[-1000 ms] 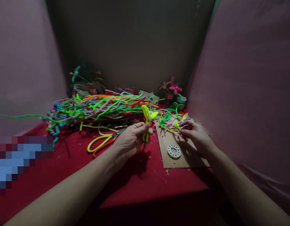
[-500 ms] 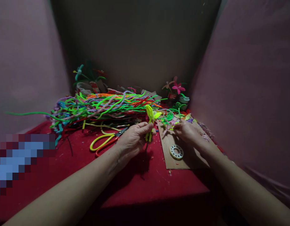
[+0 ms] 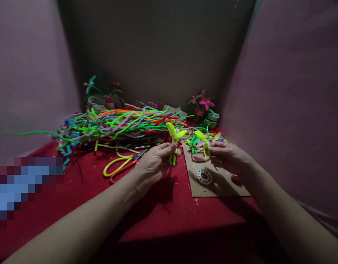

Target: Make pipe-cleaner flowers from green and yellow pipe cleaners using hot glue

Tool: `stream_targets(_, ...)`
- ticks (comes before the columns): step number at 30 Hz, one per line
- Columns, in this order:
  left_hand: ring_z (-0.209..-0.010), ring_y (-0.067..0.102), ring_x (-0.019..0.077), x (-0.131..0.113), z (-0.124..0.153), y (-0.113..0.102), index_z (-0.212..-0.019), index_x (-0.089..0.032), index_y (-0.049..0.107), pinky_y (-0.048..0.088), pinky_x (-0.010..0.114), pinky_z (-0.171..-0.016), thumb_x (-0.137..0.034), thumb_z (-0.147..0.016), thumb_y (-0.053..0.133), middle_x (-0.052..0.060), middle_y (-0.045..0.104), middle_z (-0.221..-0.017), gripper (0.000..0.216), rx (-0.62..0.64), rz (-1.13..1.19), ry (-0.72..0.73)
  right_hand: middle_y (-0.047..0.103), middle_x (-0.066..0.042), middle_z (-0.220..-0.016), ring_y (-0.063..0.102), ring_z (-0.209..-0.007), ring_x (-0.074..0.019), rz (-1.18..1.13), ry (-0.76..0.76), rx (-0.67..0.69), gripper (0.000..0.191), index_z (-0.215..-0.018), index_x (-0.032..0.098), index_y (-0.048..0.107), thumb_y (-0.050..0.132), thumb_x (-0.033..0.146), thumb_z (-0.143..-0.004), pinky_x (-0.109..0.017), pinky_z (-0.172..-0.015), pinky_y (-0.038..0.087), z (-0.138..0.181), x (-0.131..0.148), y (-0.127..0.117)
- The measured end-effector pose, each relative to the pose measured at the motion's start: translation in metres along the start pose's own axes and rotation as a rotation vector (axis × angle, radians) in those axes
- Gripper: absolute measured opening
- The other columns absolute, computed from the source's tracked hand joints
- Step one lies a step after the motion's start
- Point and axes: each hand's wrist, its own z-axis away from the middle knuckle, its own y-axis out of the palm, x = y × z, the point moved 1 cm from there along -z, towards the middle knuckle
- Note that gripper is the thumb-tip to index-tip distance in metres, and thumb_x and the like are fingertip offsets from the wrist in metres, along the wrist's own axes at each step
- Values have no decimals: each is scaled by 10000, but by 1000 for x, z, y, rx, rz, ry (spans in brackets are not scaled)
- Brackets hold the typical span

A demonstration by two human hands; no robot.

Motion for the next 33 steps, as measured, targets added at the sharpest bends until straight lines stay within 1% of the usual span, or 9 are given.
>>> stream_targets(4, -551, 531, 90, 1, 1, 2, -679, -111, 598, 418, 202, -528, -271, -627, 750, 14, 594, -621, 227, 45, 7, 37, 482, 59, -506, 374, -386, -30, -88, -69, -4, 246, -675, 155, 554, 761, 243, -576, -170, -368, 232, 7, -14, 24)
stream_targets(7, -601, 558, 98, 2, 2, 4, -717, -110, 630, 428, 202, -560, -258, -607, 765, 24, 629, -667, 229, 38, 2, 50, 518, 51, -514, 426, -397, -42, -191, -116, -52, 253, -690, 157, 577, 776, 235, -555, -167, -367, 290, 11, -26, 43)
stream_targets(11, -712, 586, 112, 5, 3, 7, -754, -107, 658, 445, 208, -674, -252, -612, 764, 43, 661, -768, 229, 91, -1, 48, 571, 37, -556, 511, -438, -67, -282, -139, -91, 266, -697, 161, 605, 796, 223, -522, -175, -380, 357, 14, -35, 66)
stream_targets(14, -765, 588, 124, 8, 2, 7, -743, -109, 655, 444, 228, -750, -252, -647, 740, 52, 658, -804, 192, 154, -7, 50, 579, 32, -543, 491, -408, -60, -305, -209, -110, 226, -661, 152, 625, 791, 219, -522, -177, -355, 352, 14, -39, 81)
stream_targets(20, -602, 557, 111, 10, 2, 7, -697, -124, 615, 448, 224, -570, -255, -633, 741, 22, 614, -689, 193, 123, -13, 32, 570, 23, -545, 472, -366, -60, -303, -192, -130, 220, -696, 133, 642, 765, 251, -556, -178, -308, 368, 13, -47, 105)
stream_targets(23, -548, 537, 108, 10, 3, 7, -683, -126, 600, 429, 222, -520, -264, -639, 732, 17, 596, -636, 196, 88, -27, 12, 595, 0, -614, 502, -395, -72, -307, -174, -103, 261, -735, 120, 639, 762, 231, -533, -191, -322, 405, 18, -45, 110)
stream_targets(28, -623, 559, 116, 12, 1, 4, -689, -97, 616, 435, 232, -610, -236, -638, 728, 43, 619, -688, 186, 25, -72, 29, 577, 31, -647, 487, -446, -57, -373, -210, -183, 278, -803, 165, 586, 739, 224, -579, -164, -362, 388, 24, -31, 101)
stream_targets(31, -640, 563, 112, 15, 0, 3, -708, -89, 628, 429, 235, -653, -223, -653, 718, 49, 626, -708, 171, 45, -117, 23, 540, 35, -574, 431, -413, -46, -353, -251, -135, 199, -702, 146, 574, 695, 292, -641, -166, -352, 352, 18, -26, 93)
stream_targets(33, -635, 565, 111, 16, 0, 2, -692, -95, 620, 431, 241, -666, -223, -659, 715, 41, 620, -689, 163, 71, -114, 30, 527, 32, -529, 416, -397, -44, -322, -264, -108, 180, -642, 133, 570, 677, 278, -649, -165, -342, 329, 13, -25, 90)
